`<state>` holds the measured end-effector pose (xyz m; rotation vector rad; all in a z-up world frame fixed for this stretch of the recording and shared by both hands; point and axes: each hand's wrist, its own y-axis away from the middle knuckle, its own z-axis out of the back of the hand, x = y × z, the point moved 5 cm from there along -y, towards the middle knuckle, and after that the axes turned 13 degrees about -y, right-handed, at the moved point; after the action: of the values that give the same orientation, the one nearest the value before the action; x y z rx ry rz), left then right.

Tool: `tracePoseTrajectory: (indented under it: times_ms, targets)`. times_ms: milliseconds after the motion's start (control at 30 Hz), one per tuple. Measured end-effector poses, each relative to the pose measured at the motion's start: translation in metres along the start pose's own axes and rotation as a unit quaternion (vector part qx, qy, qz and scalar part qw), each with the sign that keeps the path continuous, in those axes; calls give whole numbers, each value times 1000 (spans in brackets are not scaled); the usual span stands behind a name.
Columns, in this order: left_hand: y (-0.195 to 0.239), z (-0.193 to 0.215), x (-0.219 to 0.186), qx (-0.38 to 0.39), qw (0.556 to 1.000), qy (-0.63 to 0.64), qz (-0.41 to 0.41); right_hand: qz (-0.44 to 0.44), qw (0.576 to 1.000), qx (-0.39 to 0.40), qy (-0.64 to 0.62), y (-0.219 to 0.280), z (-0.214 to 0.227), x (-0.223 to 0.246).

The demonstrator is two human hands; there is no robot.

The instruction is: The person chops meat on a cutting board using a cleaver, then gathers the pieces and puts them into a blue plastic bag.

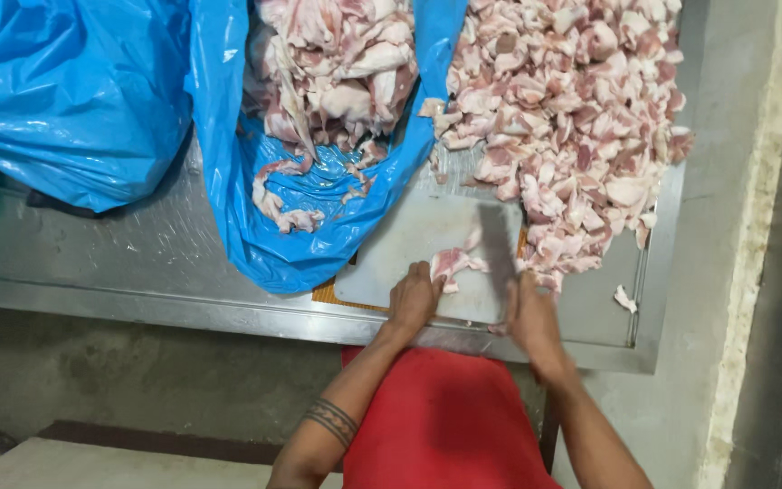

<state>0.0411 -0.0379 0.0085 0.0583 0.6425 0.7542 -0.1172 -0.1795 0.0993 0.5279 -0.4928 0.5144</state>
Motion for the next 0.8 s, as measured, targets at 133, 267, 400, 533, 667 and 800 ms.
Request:
tracePoseTrajectory:
  times_ms: [133, 267, 400, 533, 667, 800]
  targets:
    - [-3, -6, -7, -10, 999, -40, -3, 7, 996, 89, 20, 41, -34, 9]
    - [-12, -8, -10, -17, 994, -101, -24, 72, 995, 60, 17, 7, -50, 15]
    - [-25, -3, -3, 14, 995, -94, -29, 133, 991, 18, 9, -54, -71, 39]
    - [-41, 20, 13, 40, 995, -80, 39, 118, 992, 40, -9, -78, -66, 20]
    - [-30, 33, 42, 43, 995, -37, 79, 5, 968, 114, -224, -72, -38, -36]
    - [-39, 31, 25, -83, 995, -23, -48, 187, 972, -98, -100, -66, 11, -33]
